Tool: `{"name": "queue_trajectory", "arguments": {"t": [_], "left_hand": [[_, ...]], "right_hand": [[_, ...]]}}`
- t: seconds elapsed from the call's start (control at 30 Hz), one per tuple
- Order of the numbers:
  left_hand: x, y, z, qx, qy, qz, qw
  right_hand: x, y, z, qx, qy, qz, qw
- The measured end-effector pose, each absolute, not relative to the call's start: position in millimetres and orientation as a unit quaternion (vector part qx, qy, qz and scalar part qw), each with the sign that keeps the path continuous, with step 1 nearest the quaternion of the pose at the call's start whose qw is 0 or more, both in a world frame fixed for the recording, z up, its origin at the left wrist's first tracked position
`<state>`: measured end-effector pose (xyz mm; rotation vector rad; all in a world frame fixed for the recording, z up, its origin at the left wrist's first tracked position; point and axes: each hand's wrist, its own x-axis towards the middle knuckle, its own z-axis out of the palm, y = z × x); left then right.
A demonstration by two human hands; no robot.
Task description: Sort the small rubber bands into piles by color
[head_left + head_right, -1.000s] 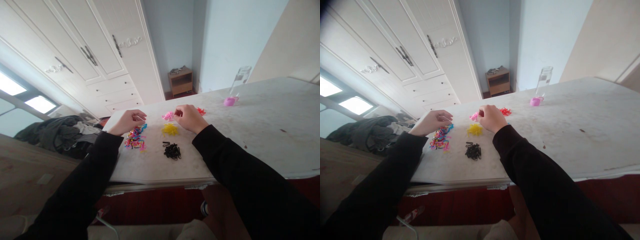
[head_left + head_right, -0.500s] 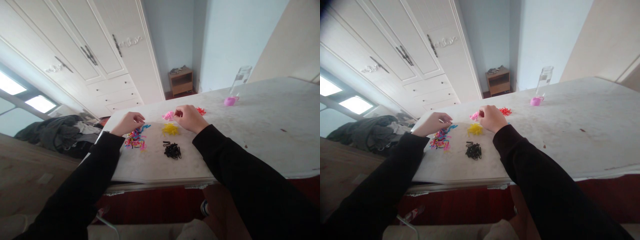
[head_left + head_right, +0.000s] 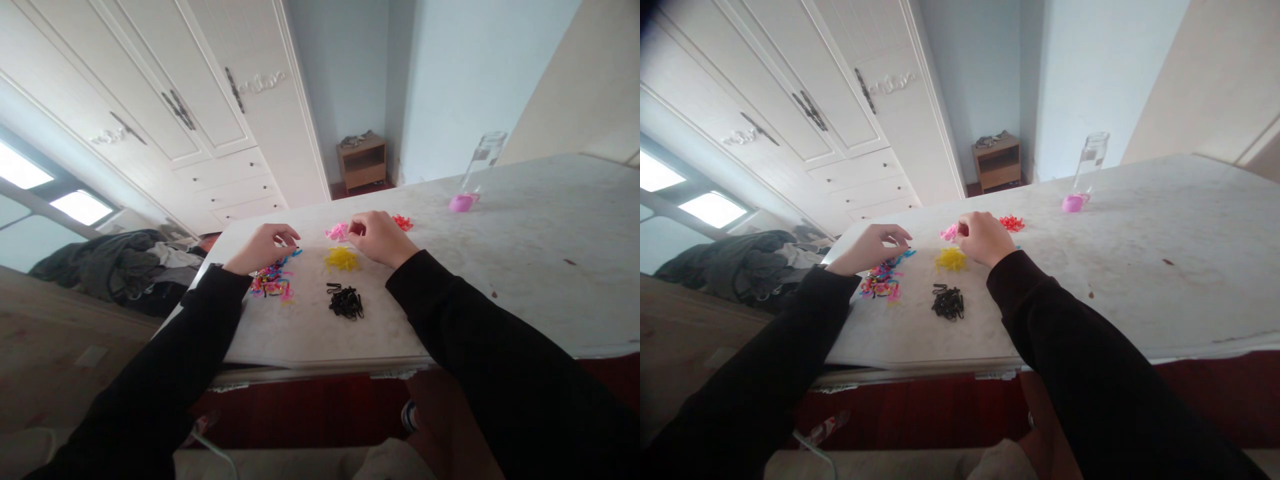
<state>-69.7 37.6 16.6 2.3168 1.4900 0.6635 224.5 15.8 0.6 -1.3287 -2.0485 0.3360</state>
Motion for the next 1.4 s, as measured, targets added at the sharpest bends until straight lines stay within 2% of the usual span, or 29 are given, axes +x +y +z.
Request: {"name": "queue_trajectory", "arguments": {"t": [0.53, 0.87, 1.2, 1.4], "left_hand": [[-64, 34, 11, 0.839, 0.489, 0.183, 0.153], [-71, 26, 30, 0.87, 0.445, 0.153, 0.149], [-67, 31, 16, 0.87, 0.454, 0.142, 0.13], [-73, 27, 30, 0.869, 0.445, 0.128, 0.174]], "right_hand": [[224, 14, 3, -0.515, -0.786, 0.137, 0.313], [224, 13, 4, -0.51, -0.789, 0.135, 0.316], [225, 14, 3, -0.508, -0.791, 0.135, 0.312], [224, 14, 2, -0.503, -0.796, 0.136, 0.309]]}}
